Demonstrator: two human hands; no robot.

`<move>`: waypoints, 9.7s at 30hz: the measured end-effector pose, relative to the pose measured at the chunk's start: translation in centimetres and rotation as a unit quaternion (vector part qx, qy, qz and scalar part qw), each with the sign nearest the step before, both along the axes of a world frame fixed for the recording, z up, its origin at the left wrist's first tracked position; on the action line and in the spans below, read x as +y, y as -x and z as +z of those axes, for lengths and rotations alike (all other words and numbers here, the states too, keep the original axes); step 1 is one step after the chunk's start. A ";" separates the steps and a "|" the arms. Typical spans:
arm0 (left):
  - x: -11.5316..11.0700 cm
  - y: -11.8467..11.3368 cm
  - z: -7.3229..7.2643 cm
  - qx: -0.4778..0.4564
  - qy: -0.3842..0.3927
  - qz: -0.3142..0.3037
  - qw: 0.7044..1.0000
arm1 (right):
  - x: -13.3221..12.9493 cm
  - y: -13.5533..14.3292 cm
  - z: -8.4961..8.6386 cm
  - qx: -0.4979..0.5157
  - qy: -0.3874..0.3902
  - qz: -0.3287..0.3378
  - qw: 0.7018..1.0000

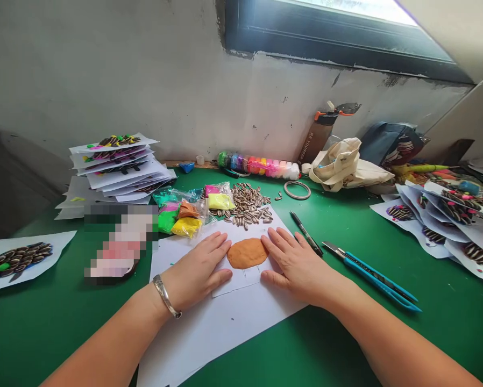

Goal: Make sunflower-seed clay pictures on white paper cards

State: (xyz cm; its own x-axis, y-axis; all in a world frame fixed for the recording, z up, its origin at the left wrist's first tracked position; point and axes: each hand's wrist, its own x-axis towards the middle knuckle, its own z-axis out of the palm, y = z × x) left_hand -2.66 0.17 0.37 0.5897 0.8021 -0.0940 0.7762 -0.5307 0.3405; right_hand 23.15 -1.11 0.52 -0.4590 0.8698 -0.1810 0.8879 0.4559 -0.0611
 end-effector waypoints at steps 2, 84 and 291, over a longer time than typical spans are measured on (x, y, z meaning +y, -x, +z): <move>0.0 -0.1 0.0 0.000 0.003 0.003 1.000 | 0.0 0.0 0.0 0.001 0.004 -0.005 1.000; -0.6 0.5 -1.6 -0.033 -0.076 0.029 0.996 | 2.6 5.1 -0.5 0.172 -0.038 0.122 0.977; -0.3 0.7 -2.0 -0.028 -0.040 0.061 0.997 | 0.6 0.7 -1.6 0.107 -0.110 0.082 0.985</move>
State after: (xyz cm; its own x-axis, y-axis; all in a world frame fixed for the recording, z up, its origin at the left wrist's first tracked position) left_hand -3.33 -0.11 -1.68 0.4890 0.8723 0.0042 0.8180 -0.4602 0.3450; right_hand 22.47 -0.54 -1.04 -0.6032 0.7886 0.1195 0.7792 0.6146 -0.1233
